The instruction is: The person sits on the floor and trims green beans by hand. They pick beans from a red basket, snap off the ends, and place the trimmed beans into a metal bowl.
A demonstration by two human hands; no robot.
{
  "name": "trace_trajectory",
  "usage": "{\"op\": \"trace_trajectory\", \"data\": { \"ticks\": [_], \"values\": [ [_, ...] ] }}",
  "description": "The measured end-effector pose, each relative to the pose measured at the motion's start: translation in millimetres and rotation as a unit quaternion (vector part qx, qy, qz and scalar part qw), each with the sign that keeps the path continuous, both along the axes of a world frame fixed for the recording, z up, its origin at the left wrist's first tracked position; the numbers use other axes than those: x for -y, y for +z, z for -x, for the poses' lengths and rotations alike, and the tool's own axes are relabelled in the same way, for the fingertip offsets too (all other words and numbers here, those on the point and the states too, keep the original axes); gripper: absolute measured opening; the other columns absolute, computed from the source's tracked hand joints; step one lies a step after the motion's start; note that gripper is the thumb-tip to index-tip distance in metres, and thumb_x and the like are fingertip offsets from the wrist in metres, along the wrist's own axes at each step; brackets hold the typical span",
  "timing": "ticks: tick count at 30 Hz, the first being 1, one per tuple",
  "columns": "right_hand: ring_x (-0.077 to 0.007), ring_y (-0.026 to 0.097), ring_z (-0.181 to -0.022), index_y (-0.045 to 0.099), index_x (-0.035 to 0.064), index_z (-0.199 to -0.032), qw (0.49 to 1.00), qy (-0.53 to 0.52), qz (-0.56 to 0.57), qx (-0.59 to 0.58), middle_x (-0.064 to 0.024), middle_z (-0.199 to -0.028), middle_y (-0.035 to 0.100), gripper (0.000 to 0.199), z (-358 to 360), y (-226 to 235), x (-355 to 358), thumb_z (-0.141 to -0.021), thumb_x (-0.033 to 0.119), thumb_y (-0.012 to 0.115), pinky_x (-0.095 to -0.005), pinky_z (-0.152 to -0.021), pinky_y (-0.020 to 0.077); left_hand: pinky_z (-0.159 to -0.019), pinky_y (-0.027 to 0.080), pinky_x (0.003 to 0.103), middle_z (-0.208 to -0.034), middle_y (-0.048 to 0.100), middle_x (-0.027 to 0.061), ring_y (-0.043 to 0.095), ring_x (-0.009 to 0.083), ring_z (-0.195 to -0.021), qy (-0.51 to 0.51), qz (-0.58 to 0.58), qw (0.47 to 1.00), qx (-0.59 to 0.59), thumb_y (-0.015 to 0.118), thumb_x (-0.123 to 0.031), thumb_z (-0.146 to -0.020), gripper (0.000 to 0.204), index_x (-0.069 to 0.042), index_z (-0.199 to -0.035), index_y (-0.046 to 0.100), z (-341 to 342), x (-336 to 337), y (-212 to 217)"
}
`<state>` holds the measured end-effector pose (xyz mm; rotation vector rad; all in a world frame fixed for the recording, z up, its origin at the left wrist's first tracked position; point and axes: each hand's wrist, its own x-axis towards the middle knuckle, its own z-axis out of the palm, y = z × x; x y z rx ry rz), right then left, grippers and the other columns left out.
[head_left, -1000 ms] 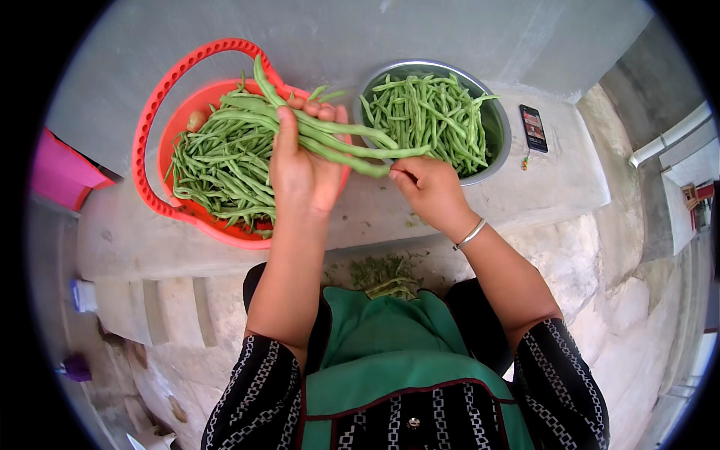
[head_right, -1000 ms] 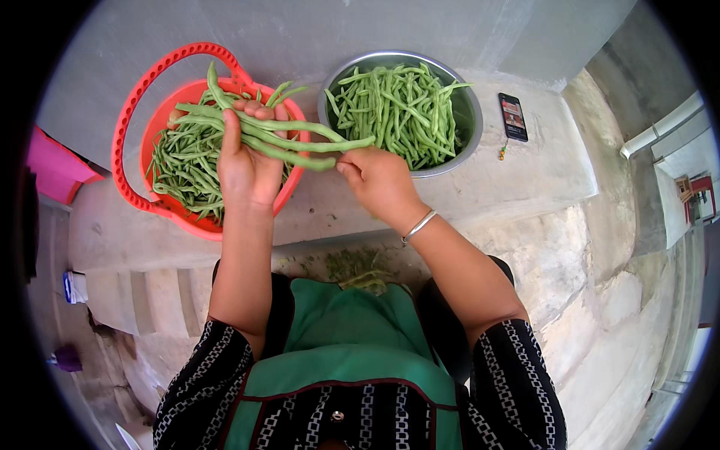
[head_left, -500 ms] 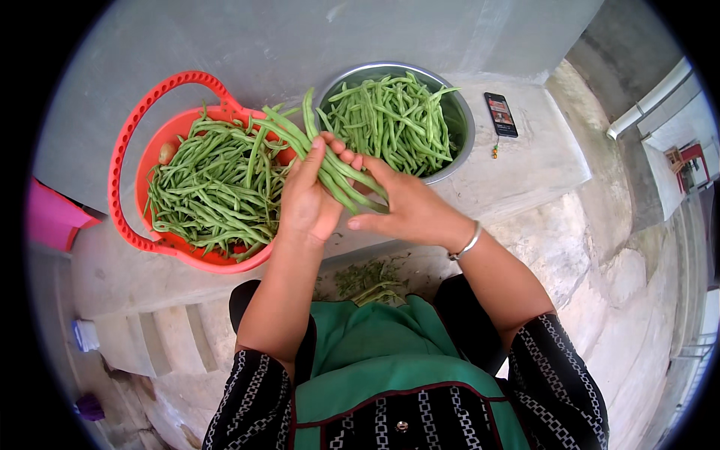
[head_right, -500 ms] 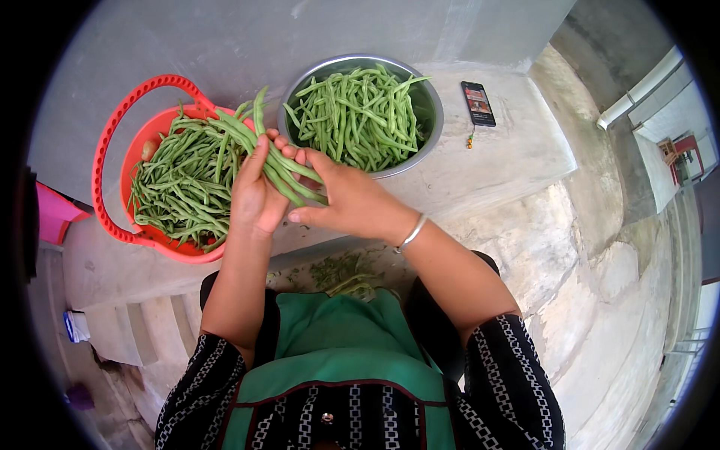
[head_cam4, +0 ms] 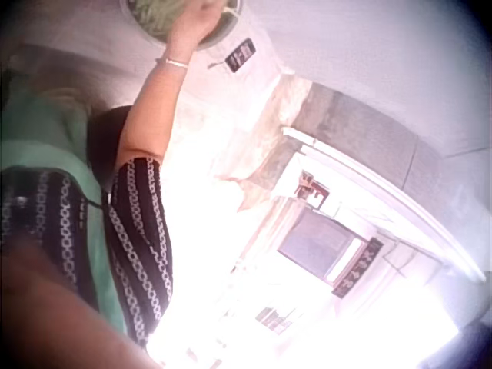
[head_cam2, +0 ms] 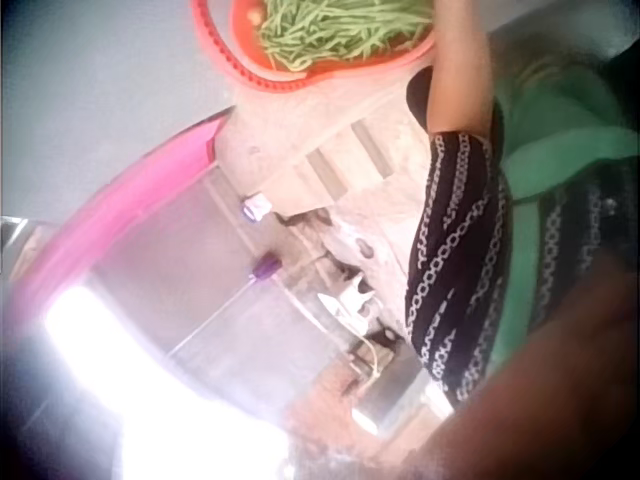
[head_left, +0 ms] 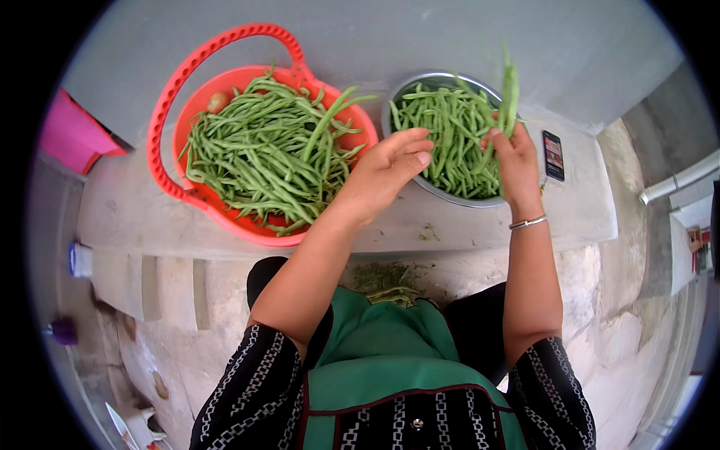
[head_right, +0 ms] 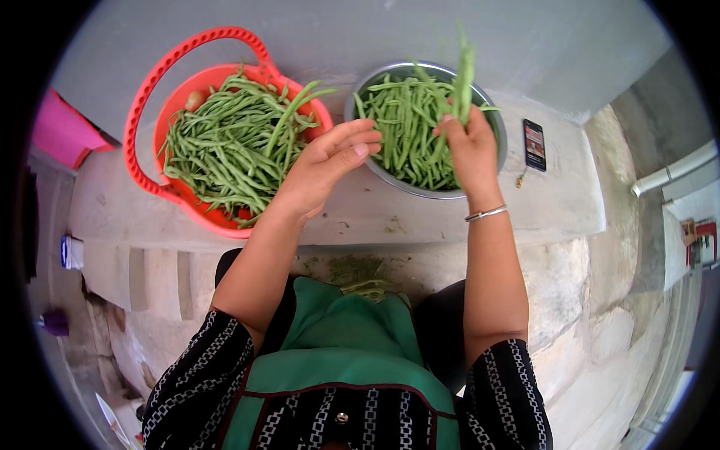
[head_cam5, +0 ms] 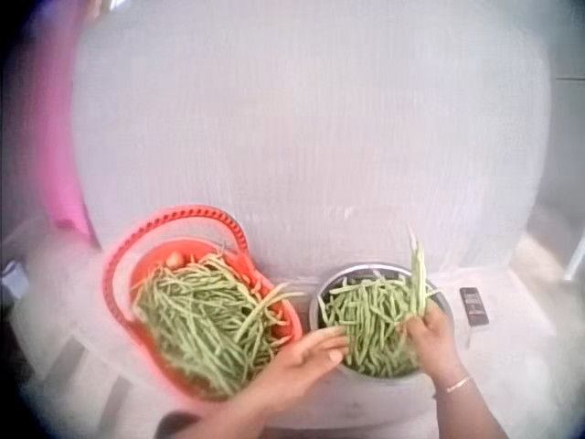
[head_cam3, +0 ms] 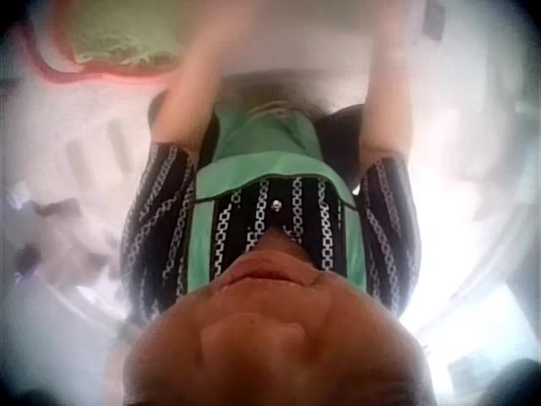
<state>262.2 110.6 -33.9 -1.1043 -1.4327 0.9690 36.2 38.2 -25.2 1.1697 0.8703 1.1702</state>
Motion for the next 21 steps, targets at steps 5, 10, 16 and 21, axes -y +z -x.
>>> {"op": "trace_trajectory", "data": {
  "ticks": [5, 10, 16, 21],
  "values": [
    [-0.0288, 0.061, -0.099, 0.054, -0.0032, -0.118, 0.934, -0.098, -0.052, 0.338, -0.0189, -0.105, 0.062, 0.040, -16.8, -17.1, -34.5, -0.086, 0.020, 0.061, -0.0343, -0.084, 0.0471, -0.092, 0.045, 0.033, -0.114, 0.063, 0.0138, 0.059, 0.0200, -0.105, 0.065, -0.057, 0.986, -0.145, 0.056, -0.015, -0.093, 0.034, 0.002, -0.122, 0.054, 56.3, 10.3, 5.9],
    [-0.0354, 0.053, -0.114, 0.058, 0.0019, -0.115, 0.885, -0.079, -0.231, 0.398, -0.0205, -0.123, 0.054, 0.038, 22.5, -3.2, -8.3, -0.082, 0.019, 0.066, -0.0393, -0.093, 0.0447, -0.090, 0.046, 0.041, -0.112, 0.062, 0.0204, 0.060, 0.0329, -0.105, 0.289, -0.140, 0.799, -0.508, 0.059, -0.013, -0.087, 0.039, 0.001, -0.123, 0.052, 110.9, -20.2, -28.4],
    [-0.0333, 0.058, -0.103, 0.062, 0.0054, -0.108, 0.903, 0.021, -0.212, 0.373, -0.0161, -0.124, 0.054, 0.029, 43.3, -1.4, 29.8, -0.081, 0.013, 0.066, -0.0385, -0.085, 0.0488, -0.087, 0.045, 0.045, -0.112, 0.060, 0.0216, 0.058, 0.0378, -0.103, 0.219, -0.023, 0.764, -0.606, 0.058, -0.017, -0.087, 0.041, -0.004, -0.125, 0.052, 99.0, -40.7, -30.1],
    [-0.0321, 0.060, -0.096, 0.063, 0.0064, -0.107, 0.904, 0.052, -0.216, 0.364, -0.0151, -0.124, 0.054, 0.026, 32.7, -0.8, 43.8, -0.081, 0.012, 0.065, -0.0375, -0.079, 0.0503, -0.083, 0.048, 0.038, -0.102, 0.062, 0.0179, 0.062, 0.0331, -0.090, 0.295, -0.151, 0.774, -0.539, 0.058, -0.011, -0.087, 0.025, -0.003, -0.110, 0.062, 105.1, -38.1, -34.3]
  ]
}}
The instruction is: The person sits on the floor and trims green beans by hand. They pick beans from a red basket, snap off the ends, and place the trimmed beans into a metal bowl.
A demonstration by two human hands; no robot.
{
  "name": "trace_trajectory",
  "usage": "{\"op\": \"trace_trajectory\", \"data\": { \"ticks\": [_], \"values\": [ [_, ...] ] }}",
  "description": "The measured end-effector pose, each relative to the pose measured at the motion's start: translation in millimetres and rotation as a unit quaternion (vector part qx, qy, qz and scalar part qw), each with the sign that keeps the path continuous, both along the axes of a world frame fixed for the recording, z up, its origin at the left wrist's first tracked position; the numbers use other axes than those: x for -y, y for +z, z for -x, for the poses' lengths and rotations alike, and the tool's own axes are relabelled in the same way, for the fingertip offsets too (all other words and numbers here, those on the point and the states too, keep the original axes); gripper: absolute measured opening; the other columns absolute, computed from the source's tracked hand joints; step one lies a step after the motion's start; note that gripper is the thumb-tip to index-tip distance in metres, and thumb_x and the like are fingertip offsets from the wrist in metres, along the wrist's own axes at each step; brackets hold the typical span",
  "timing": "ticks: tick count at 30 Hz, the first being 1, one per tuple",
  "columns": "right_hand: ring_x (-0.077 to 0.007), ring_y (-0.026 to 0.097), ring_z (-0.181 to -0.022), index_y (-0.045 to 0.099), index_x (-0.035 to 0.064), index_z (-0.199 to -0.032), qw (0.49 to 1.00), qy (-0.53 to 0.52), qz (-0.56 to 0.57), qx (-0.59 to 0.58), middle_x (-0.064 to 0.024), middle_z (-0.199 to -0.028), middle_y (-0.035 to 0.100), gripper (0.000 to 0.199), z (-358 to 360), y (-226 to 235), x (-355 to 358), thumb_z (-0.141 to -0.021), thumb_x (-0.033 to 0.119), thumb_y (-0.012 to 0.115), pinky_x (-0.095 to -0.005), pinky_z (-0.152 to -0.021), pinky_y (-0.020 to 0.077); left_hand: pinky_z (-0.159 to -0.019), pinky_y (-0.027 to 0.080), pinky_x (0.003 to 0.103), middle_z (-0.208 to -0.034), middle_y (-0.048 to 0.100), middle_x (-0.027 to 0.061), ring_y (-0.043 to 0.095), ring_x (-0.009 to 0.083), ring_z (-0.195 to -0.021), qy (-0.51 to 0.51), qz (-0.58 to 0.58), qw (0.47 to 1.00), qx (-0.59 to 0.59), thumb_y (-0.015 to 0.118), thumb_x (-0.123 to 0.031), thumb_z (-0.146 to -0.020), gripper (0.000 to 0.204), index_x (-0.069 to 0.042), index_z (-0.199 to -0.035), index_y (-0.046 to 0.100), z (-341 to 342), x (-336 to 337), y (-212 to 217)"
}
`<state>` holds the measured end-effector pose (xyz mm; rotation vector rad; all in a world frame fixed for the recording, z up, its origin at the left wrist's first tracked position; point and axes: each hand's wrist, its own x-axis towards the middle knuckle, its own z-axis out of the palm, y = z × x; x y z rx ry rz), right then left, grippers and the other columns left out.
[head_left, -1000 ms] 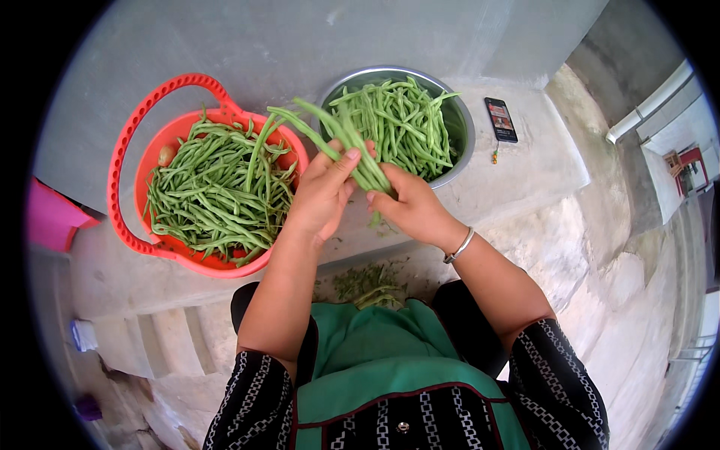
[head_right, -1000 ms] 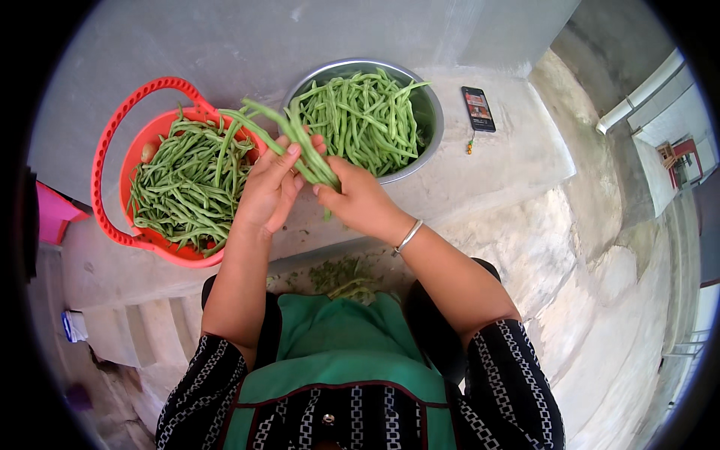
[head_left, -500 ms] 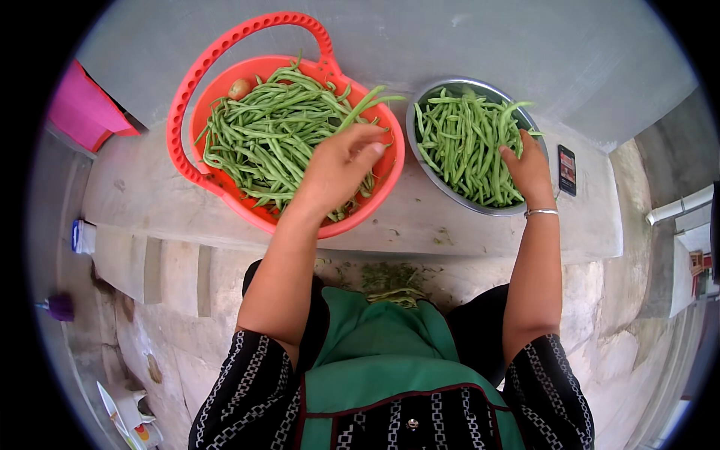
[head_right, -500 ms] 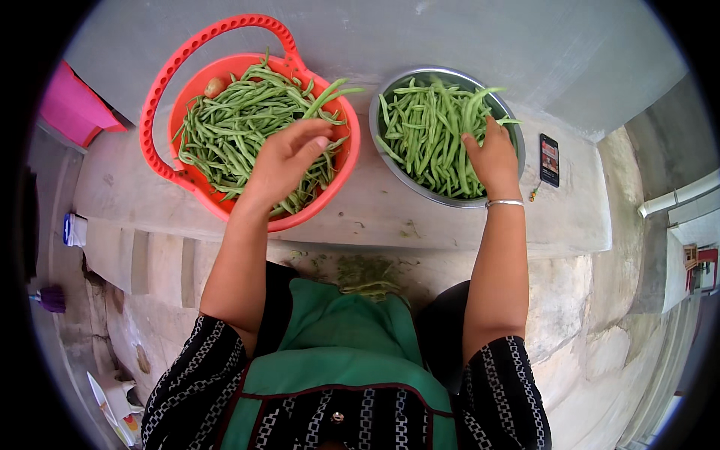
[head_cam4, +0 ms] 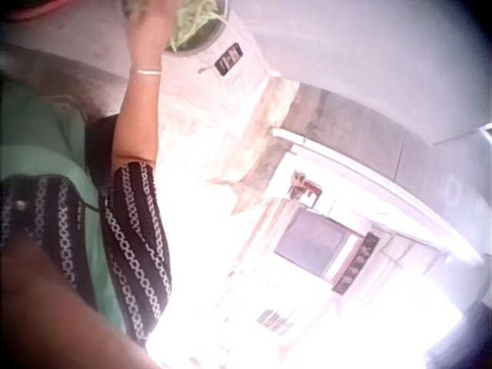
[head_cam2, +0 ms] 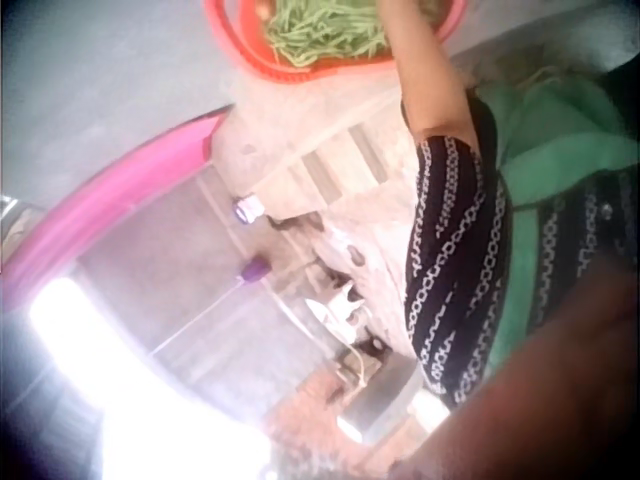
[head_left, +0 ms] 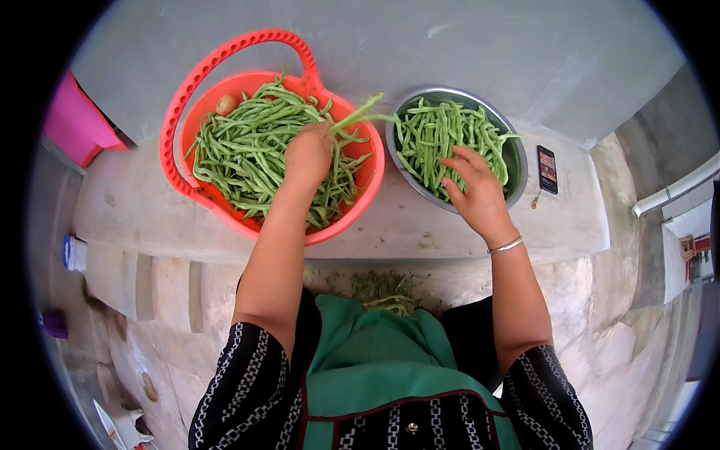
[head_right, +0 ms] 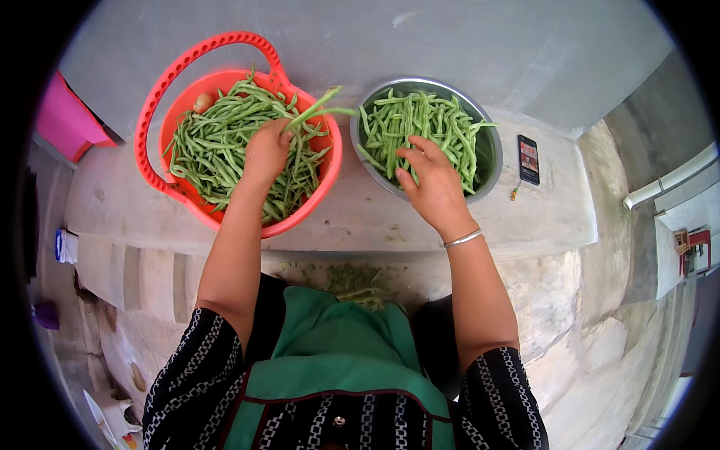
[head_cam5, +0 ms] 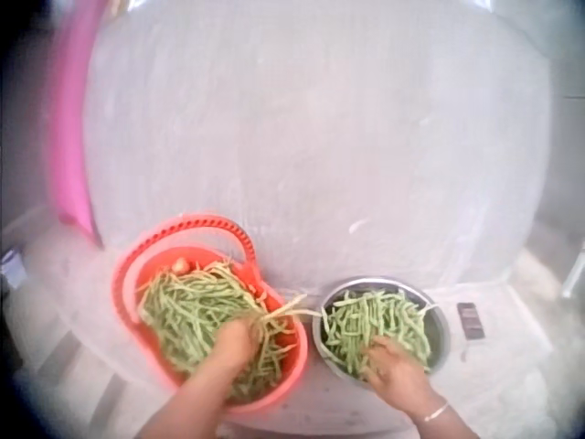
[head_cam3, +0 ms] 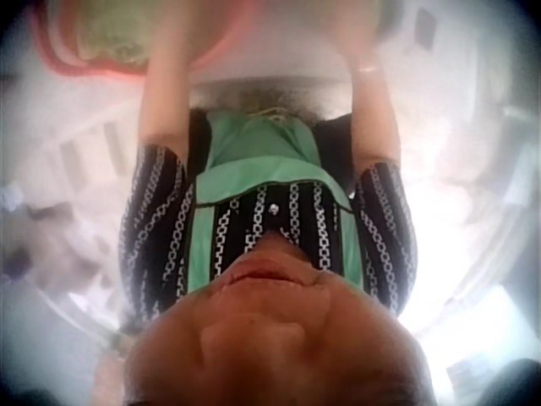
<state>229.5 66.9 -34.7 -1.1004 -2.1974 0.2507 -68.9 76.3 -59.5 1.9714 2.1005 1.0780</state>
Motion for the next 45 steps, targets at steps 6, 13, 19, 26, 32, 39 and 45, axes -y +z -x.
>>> {"op": "trace_trajectory", "data": {
  "ticks": [6, 13, 19, 26, 32, 39, 45],
  "values": [
    [-0.0279, 0.060, -0.101, 0.063, 0.0052, -0.108, 0.994, 0.029, -0.008, -0.109, -0.0124, -0.119, 0.057, 0.026, 1.2, 21.8, 12.6, -0.083, 0.007, 0.064, -0.0338, -0.083, 0.0493, -0.070, 0.048, 0.032, -0.091, 0.063, 0.0114, 0.061, 0.0254, -0.078, -0.097, -0.227, 0.941, 0.232, 0.061, -0.002, -0.085, 0.024, -0.001, -0.108, 0.062, -28.4, 24.7, 59.2],
    [-0.0143, 0.059, -0.102, 0.055, 0.0023, -0.121, 0.890, 0.121, 0.228, -0.376, -0.0079, -0.119, 0.057, 0.036, -8.6, 45.2, 34.0, -0.086, 0.004, 0.063, -0.0272, -0.085, 0.0496, -0.080, 0.048, 0.030, -0.099, 0.065, 0.0110, 0.062, 0.0226, -0.091, -0.139, -0.332, 0.932, 0.042, 0.061, 0.004, -0.083, 0.022, 0.001, -0.104, 0.066, -68.9, 57.4, 92.3],
    [-0.0159, 0.057, -0.104, 0.043, 0.0024, -0.134, 0.841, 0.244, 0.236, -0.421, -0.0094, -0.124, 0.051, 0.063, -36.7, 77.3, 62.2, -0.078, 0.006, 0.072, -0.0282, -0.082, 0.0500, -0.072, 0.049, 0.028, -0.096, 0.063, 0.0109, 0.062, 0.0193, -0.085, -0.248, -0.273, 0.922, 0.120, 0.063, 0.005, -0.081, 0.024, 0.001, -0.105, 0.066, -99.1, 89.3, 100.2],
    [-0.0070, 0.056, -0.075, 0.062, -0.0011, -0.105, 0.873, 0.136, 0.292, -0.365, -0.0015, -0.086, 0.063, 0.022, -43.8, 64.2, 66.6, -0.089, 0.013, 0.062, -0.0232, -0.066, 0.0471, -0.075, 0.050, 0.028, -0.098, 0.063, 0.0082, 0.064, 0.0175, -0.085, -0.399, 0.274, 0.720, 0.497, 0.055, -0.009, -0.093, 0.026, 0.002, -0.117, 0.057, -145.9, 95.3, 58.7],
    [-0.0062, 0.053, -0.073, 0.062, -0.0003, -0.103, 0.908, 0.103, 0.341, -0.221, 0.0008, -0.081, 0.062, 0.017, -34.1, 29.3, 62.1, -0.091, 0.012, 0.061, -0.0227, -0.064, 0.0449, -0.075, 0.050, 0.029, -0.091, 0.063, 0.0063, 0.063, 0.0161, -0.083, -0.415, 0.325, 0.718, 0.455, 0.052, -0.014, -0.096, 0.021, 0.000, -0.112, 0.056, -139.6, 82.5, 35.7],
    [-0.0127, 0.059, -0.071, 0.064, 0.0021, -0.097, 0.901, 0.064, 0.264, -0.338, -0.0064, -0.085, 0.063, 0.018, -50.2, 27.8, 39.6, -0.086, 0.016, 0.066, -0.0264, -0.063, 0.0472, -0.066, 0.050, 0.029, -0.078, 0.063, 0.0058, 0.064, 0.0145, -0.073, -0.305, 0.245, 0.876, 0.282, 0.052, -0.016, -0.096, 0.020, 0.001, -0.101, 0.059, -101.5, 77.8, 13.9],
    [-0.0250, 0.061, -0.074, 0.065, 0.0062, -0.095, 0.998, 0.057, 0.035, -0.008, -0.0081, -0.084, 0.063, 0.016, -48.5, 28.8, 46.6, -0.083, 0.015, 0.066, -0.0335, -0.065, 0.0498, -0.067, 0.049, 0.026, -0.076, 0.062, 0.0063, 0.061, 0.0115, -0.071, -0.264, 0.206, 0.935, 0.113, 0.055, -0.010, -0.093, 0.016, 0.003, -0.100, 0.060, -93.8, 81.2, 15.6]
  ]
}}
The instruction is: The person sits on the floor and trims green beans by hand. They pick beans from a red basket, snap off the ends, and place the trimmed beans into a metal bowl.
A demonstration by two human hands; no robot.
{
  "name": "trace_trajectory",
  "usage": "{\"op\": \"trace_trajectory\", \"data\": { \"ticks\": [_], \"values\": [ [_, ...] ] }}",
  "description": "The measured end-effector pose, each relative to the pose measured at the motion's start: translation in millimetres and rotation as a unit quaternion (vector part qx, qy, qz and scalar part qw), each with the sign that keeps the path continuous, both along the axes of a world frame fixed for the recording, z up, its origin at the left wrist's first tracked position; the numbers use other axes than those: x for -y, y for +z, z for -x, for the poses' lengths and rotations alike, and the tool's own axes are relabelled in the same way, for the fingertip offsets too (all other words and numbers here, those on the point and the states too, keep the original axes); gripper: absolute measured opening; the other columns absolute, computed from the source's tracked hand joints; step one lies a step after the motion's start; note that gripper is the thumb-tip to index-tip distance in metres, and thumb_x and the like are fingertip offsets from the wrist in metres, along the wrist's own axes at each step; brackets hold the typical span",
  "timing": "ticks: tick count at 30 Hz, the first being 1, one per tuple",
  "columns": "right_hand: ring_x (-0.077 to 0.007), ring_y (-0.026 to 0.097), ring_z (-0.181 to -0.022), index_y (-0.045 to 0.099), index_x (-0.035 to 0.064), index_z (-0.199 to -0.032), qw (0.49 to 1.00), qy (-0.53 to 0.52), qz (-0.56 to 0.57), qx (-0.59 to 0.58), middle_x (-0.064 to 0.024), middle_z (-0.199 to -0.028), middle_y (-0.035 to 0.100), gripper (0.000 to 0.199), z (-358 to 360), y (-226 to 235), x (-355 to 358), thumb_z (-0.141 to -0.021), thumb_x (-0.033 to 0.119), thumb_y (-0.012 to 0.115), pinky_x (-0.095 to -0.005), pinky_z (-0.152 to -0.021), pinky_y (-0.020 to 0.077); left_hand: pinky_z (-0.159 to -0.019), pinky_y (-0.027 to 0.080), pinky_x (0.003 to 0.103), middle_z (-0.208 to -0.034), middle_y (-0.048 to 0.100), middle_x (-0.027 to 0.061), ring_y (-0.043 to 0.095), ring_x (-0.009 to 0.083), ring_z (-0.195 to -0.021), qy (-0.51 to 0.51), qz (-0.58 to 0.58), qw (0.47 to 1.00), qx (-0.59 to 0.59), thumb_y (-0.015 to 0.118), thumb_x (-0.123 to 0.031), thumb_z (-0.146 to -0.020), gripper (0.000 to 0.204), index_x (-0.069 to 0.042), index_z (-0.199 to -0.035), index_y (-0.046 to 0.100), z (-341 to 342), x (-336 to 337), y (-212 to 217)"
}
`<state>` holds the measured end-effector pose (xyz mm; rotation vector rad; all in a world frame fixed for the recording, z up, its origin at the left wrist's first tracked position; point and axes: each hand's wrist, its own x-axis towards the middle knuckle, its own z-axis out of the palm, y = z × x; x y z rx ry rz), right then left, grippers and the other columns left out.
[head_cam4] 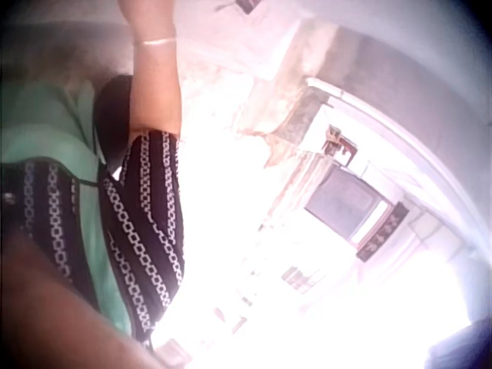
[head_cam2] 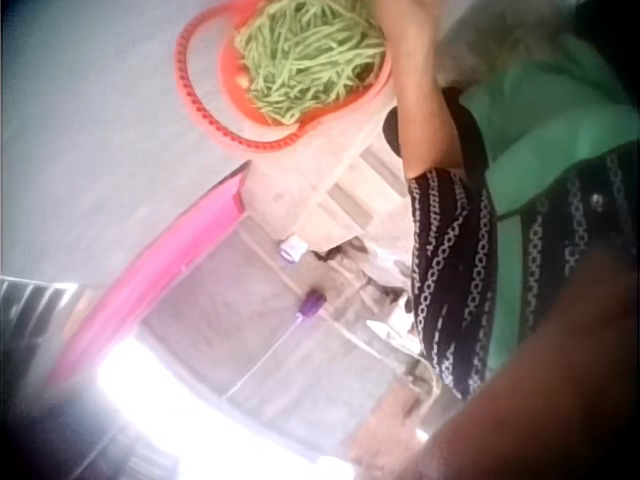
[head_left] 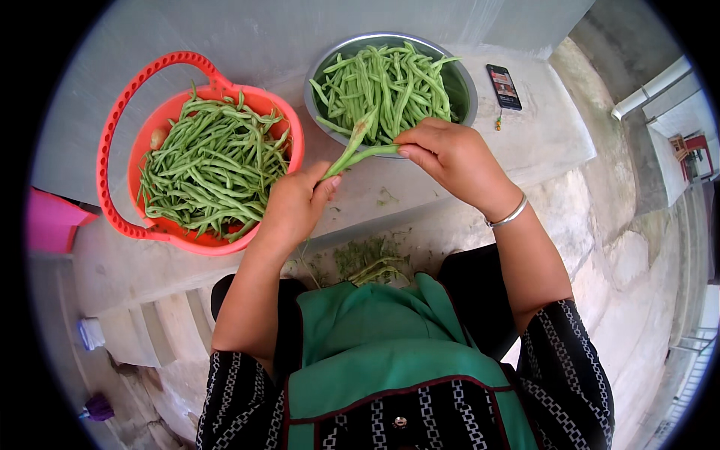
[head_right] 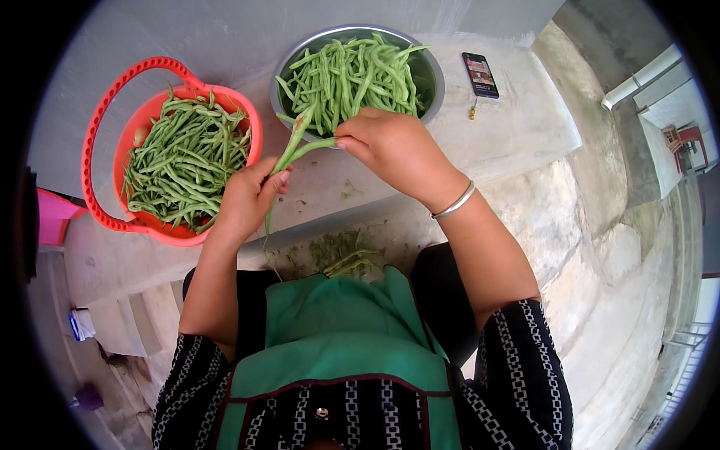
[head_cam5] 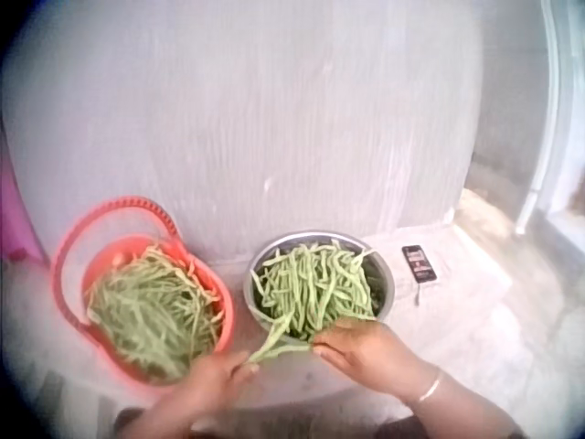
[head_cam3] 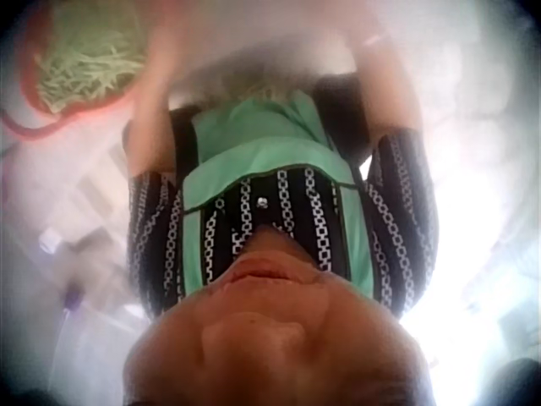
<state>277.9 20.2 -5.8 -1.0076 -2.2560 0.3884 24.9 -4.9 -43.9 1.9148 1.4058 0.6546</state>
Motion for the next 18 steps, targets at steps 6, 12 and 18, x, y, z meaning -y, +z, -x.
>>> {"op": "trace_trajectory", "data": {
  "ticks": [6, 12, 18],
  "values": [
    [-0.0283, 0.061, -0.073, 0.065, 0.0059, -0.088, 0.998, -0.017, -0.063, 0.026, -0.0099, -0.082, 0.064, 0.011, 0.1, -5.9, -2.0, -0.082, 0.015, 0.065, -0.0372, -0.064, 0.0493, -0.069, 0.049, 0.027, -0.078, 0.063, 0.0053, 0.061, 0.0113, -0.073, -0.002, -0.002, 0.999, 0.043, 0.057, -0.011, -0.092, 0.017, 0.003, -0.101, 0.060, 4.6, -0.6, 1.2],
    [-0.0209, 0.062, -0.066, 0.066, 0.0031, -0.088, 0.990, -0.054, -0.007, -0.126, -0.0078, -0.077, 0.064, 0.009, 12.0, 8.0, 6.6, -0.082, 0.011, 0.066, -0.0302, -0.061, 0.0500, -0.073, 0.048, 0.028, -0.080, 0.066, 0.0070, 0.062, 0.0110, -0.080, -0.036, 0.094, 0.980, 0.170, 0.059, -0.015, -0.092, 0.018, 0.000, -0.100, 0.063, -12.9, 10.1, -8.1],
    [-0.0075, 0.059, -0.071, 0.065, -0.0002, -0.094, 0.858, 0.067, 0.325, -0.392, -0.0014, -0.079, 0.064, 0.010, 33.5, -1.7, 17.8, -0.089, 0.008, 0.062, -0.0216, -0.064, 0.0502, -0.082, 0.050, 0.030, -0.097, 0.067, 0.0062, 0.063, 0.0131, -0.090, -0.093, 0.207, 0.908, 0.352, 0.058, -0.014, -0.093, 0.019, 0.000, -0.104, 0.063, -39.1, 18.3, -27.0]
  ]
}}
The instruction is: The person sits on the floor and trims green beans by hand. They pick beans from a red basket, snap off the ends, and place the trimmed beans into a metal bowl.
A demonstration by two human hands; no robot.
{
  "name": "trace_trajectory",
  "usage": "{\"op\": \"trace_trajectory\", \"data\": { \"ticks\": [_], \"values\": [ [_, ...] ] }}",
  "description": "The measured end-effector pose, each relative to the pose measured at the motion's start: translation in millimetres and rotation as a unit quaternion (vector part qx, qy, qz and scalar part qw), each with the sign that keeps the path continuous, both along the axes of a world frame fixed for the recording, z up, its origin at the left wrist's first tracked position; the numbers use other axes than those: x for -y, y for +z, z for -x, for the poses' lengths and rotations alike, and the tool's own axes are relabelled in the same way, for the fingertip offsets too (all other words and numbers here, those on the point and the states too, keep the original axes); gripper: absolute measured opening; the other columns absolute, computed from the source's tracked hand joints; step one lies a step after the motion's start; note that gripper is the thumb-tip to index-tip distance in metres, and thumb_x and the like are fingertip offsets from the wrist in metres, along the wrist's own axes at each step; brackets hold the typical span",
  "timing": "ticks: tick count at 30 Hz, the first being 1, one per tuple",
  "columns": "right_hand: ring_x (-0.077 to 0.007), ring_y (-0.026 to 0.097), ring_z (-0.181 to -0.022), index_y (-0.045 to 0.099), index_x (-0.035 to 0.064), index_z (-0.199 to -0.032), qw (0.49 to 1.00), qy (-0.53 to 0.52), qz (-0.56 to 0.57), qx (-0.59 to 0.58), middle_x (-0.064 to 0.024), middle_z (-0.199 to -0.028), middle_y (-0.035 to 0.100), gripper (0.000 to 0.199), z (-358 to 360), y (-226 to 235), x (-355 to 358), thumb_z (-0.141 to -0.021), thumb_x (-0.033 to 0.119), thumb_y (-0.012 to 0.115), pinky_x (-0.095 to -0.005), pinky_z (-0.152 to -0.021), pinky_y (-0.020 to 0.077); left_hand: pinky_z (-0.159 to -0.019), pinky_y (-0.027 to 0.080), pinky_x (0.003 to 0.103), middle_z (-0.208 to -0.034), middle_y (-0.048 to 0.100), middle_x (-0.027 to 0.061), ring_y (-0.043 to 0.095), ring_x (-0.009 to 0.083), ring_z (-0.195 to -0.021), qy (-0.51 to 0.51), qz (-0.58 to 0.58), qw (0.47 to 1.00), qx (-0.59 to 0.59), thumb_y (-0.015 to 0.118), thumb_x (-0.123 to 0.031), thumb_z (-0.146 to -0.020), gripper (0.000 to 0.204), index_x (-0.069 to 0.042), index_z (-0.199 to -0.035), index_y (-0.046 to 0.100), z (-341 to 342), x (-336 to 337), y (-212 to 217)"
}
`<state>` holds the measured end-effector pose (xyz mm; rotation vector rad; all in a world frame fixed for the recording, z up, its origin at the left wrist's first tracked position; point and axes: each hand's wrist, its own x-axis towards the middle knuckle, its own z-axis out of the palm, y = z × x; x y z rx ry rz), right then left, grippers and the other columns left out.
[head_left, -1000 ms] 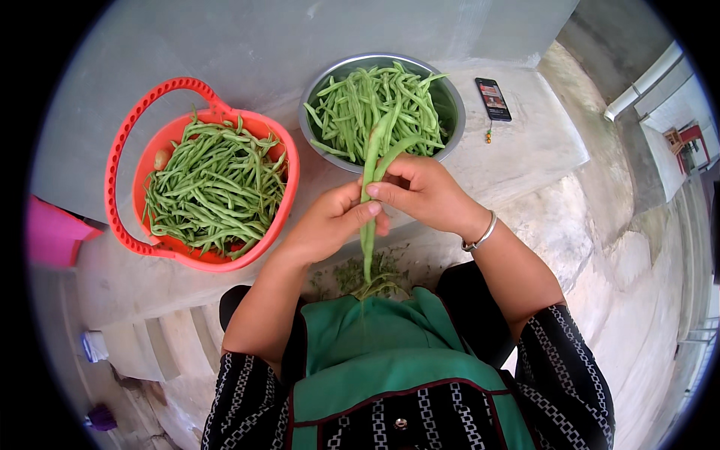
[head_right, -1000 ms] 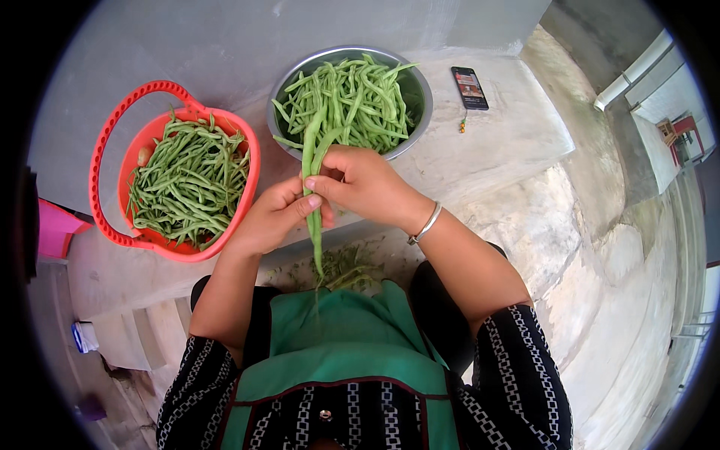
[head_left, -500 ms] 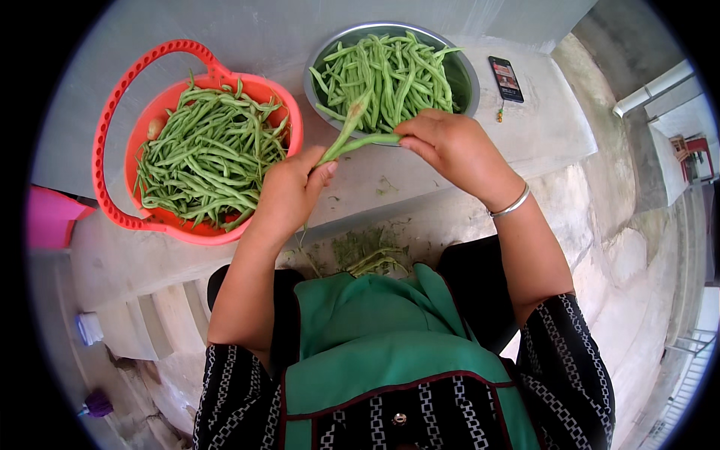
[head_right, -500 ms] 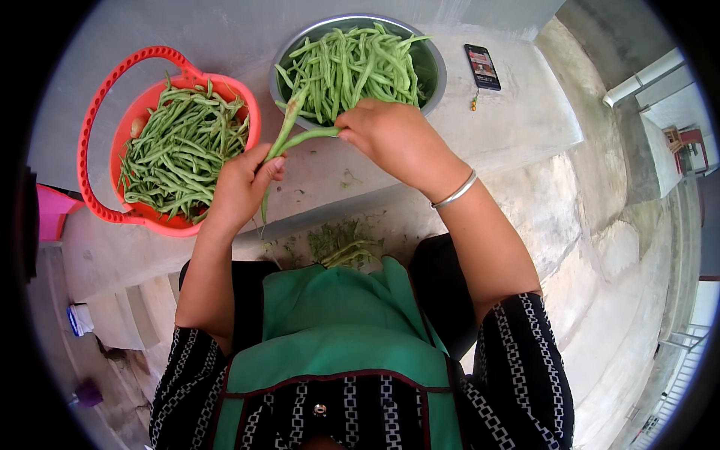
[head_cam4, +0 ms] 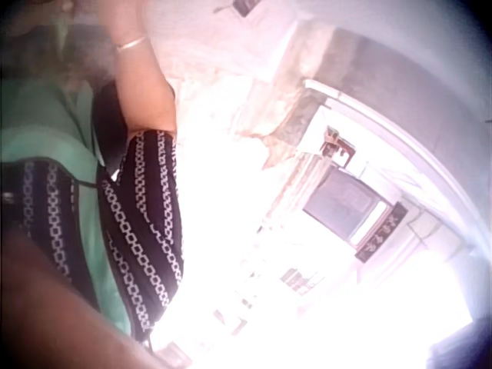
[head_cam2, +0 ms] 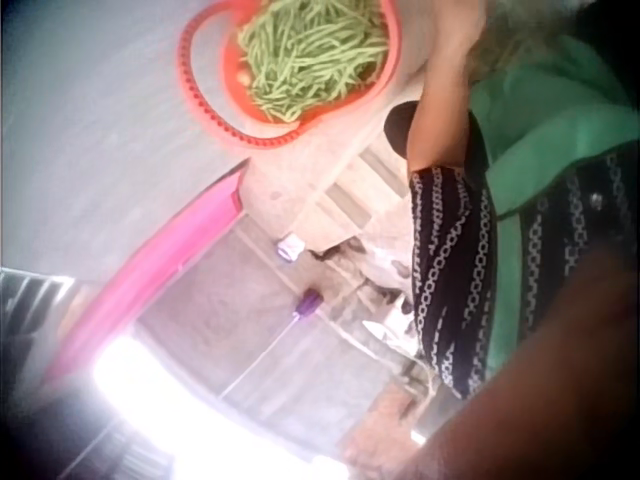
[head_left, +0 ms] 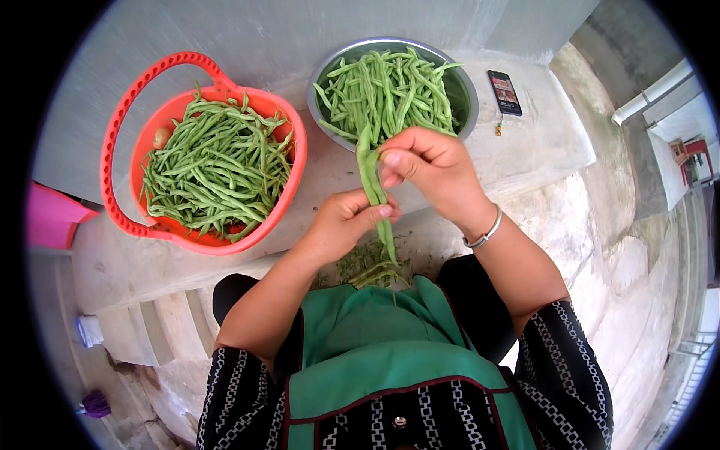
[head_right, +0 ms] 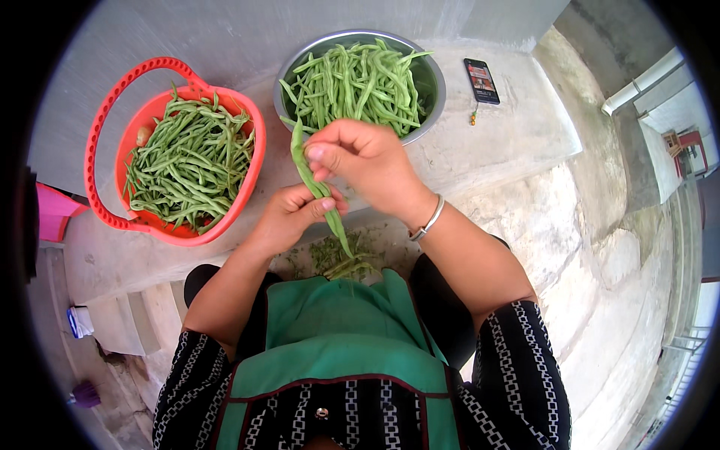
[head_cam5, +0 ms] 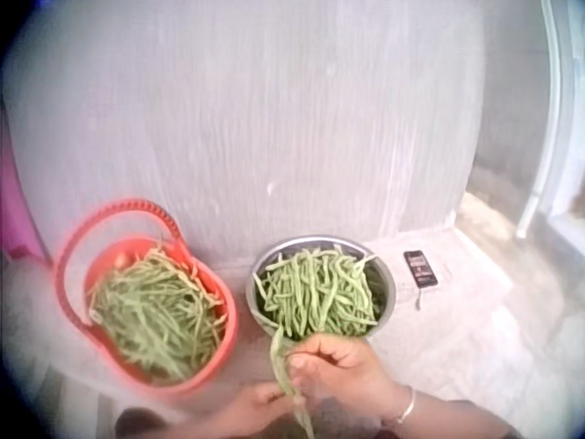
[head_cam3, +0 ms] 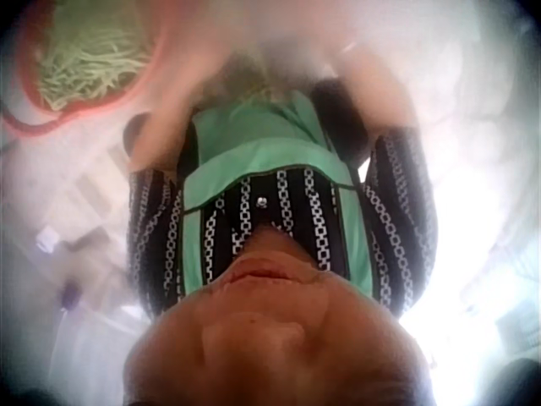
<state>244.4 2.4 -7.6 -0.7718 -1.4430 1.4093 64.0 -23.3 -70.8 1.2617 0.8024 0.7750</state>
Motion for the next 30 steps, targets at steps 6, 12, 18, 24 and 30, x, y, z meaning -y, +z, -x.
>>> {"op": "trace_trajectory", "data": {
  "ticks": [6, 12, 18, 24, 30],
  "values": [
    [-0.0117, 0.062, -0.077, 0.064, 0.0012, -0.098, 0.984, 0.122, -0.004, 0.127, -0.0051, -0.085, 0.065, 0.012, -18.4, -2.6, -10.9, -0.086, 0.005, 0.063, -0.0250, -0.070, 0.0511, -0.080, 0.050, 0.029, -0.094, 0.067, 0.0047, 0.062, 0.0136, -0.091, 0.090, 0.001, 0.994, -0.062, 0.056, -0.012, -0.094, 0.018, -0.001, -0.107, 0.062, 22.2, -13.0, 21.3],
    [-0.0252, 0.064, -0.086, 0.067, 0.0065, -0.101, 0.879, -0.114, -0.382, 0.262, -0.0099, -0.096, 0.064, 0.024, -26.0, 2.7, -19.8, -0.077, 0.003, 0.068, -0.0323, -0.074, 0.0528, -0.075, 0.048, 0.027, -0.086, 0.067, 0.0066, 0.061, 0.0122, -0.081, 0.033, -0.152, 0.946, -0.286, 0.060, -0.014, -0.091, 0.020, 0.002, -0.102, 0.064, 43.2, -15.6, 30.8],
    [-0.0243, 0.063, -0.078, 0.068, 0.0071, -0.097, 0.807, -0.106, -0.444, 0.374, -0.0085, -0.086, 0.064, 0.021, -25.5, 8.3, -16.3, -0.076, 0.006, 0.069, -0.0322, -0.065, 0.0517, -0.066, 0.045, 0.030, -0.078, 0.064, 0.0108, 0.054, 0.0156, -0.068, 0.013, -0.207, 0.896, -0.392, 0.062, -0.015, -0.089, 0.020, 0.000, -0.102, 0.064, 41.3, -13.0, 27.4],
    [-0.0235, 0.063, -0.071, 0.069, 0.0063, -0.095, 0.866, -0.140, -0.391, 0.280, -0.0085, -0.079, 0.064, 0.014, -14.1, 4.1, -10.8, -0.082, 0.012, 0.066, -0.0310, -0.061, 0.0504, -0.066, 0.046, 0.029, -0.077, 0.065, 0.0071, 0.057, 0.0128, -0.069, -0.011, -0.148, 0.960, -0.238, 0.062, -0.015, -0.090, 0.018, -0.001, -0.101, 0.066, 26.7, -7.6, 18.6],
    [-0.0232, 0.062, -0.073, 0.067, 0.0021, -0.096, 0.988, -0.055, -0.090, 0.109, -0.0111, -0.080, 0.064, 0.016, 6.7, -11.8, -9.4, -0.089, 0.015, 0.060, -0.0295, -0.065, 0.0488, -0.080, 0.050, 0.030, -0.095, 0.067, 0.0061, 0.063, 0.0138, -0.088, 0.029, -0.098, 0.995, 0.008, 0.056, -0.014, -0.093, 0.018, -0.001, -0.105, 0.063, 14.0, -8.1, 20.0]
  ]
}}
